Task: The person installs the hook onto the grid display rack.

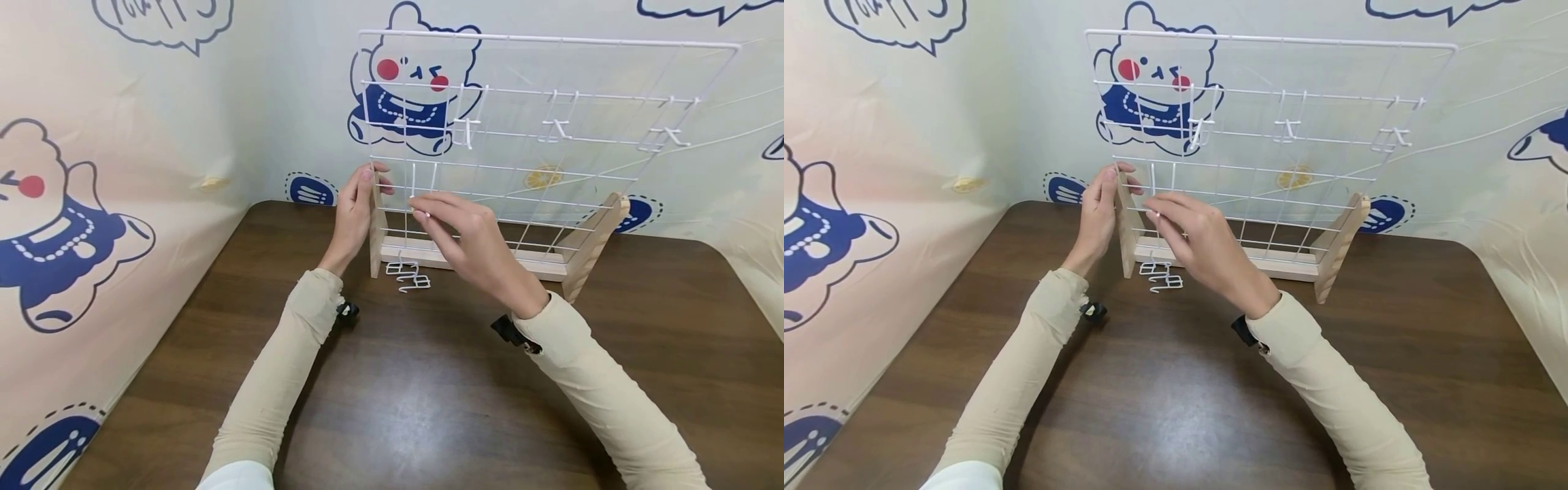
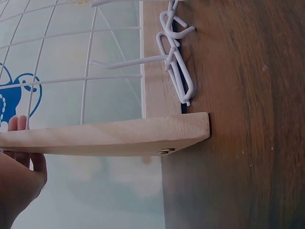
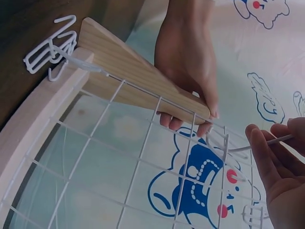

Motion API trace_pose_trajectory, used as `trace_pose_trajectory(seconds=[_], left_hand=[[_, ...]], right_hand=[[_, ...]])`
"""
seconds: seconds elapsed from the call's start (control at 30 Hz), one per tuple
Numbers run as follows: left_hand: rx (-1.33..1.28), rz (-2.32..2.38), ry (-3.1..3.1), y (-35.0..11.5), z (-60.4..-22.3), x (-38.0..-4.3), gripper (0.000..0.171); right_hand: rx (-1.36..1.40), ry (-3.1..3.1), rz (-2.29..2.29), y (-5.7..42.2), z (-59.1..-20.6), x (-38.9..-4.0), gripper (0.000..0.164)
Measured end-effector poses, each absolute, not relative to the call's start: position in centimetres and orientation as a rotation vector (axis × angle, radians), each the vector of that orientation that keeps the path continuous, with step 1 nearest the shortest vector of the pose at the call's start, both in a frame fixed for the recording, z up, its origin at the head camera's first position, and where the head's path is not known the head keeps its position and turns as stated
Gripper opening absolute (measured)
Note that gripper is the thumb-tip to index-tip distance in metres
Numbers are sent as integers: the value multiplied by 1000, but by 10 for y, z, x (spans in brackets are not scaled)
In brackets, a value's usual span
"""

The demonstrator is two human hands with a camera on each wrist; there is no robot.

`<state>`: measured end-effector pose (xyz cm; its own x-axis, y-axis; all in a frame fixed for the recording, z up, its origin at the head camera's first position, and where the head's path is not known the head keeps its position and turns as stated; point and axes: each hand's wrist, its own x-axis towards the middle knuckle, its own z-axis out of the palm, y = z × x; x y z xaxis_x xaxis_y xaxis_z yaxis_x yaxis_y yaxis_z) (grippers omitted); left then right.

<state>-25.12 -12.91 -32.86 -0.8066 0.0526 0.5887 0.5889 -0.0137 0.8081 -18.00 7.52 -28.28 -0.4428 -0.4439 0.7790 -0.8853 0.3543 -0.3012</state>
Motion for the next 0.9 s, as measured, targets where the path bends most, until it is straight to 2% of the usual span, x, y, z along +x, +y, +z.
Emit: trace_pose_trajectory(seconds=[0.37, 0.67, 0.9], left_hand=[[-668, -1861, -1884, -128, -329, -251, 36], [-666, -1854, -1879, -127, -328, -251, 34], [-657, -1852, -1877, -125, -329, -253, 34]], right_hand=[[1083, -2040, 948, 73, -279, -191, 23], [1064, -2057, 953, 71, -290, -202, 21], [1123, -2163, 903, 67, -307, -197, 32]])
